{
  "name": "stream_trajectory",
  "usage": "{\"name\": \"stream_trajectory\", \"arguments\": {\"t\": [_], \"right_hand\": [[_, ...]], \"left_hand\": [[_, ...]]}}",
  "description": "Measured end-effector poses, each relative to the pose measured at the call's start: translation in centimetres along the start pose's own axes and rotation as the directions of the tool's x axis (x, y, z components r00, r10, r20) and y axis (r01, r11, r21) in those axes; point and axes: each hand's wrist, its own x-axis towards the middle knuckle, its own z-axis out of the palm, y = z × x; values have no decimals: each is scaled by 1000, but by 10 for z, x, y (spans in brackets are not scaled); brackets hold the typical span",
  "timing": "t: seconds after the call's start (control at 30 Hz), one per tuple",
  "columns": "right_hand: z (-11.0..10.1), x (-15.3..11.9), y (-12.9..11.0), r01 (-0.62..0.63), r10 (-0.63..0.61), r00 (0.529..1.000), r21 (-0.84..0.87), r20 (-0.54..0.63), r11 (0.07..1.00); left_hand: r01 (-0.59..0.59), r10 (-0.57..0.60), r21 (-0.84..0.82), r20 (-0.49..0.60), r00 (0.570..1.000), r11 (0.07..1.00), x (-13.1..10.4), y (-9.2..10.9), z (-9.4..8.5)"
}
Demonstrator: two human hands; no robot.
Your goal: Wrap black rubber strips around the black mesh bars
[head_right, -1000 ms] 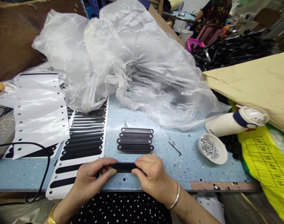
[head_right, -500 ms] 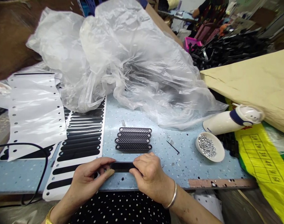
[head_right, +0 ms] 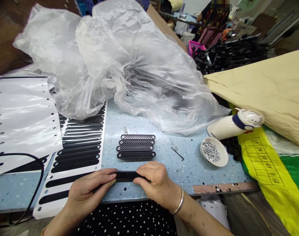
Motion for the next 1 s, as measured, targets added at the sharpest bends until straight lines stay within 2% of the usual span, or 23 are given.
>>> {"name": "stream_trajectory", "arguments": {"t": [0.23,0.6,0.83,1.0], "right_hand": [[0,-4,5,27,-27,999,26,35,999],[0,-7,9,105,-105,994,12,10,994],[-3,-11,18,30,-24,999,128,-46,991],[-27,-32,19,-164,165,973,19,-161,986]], "left_hand": [[15,-15,1,17,1000,1000,-1,-1,-2],[63,-63,1,40,997,998,-4,-5,-2],[68,-68,-3,47,997,998,-4,-8,-1],[28,-30,35,48,998,999,1,-3,-3]]}}
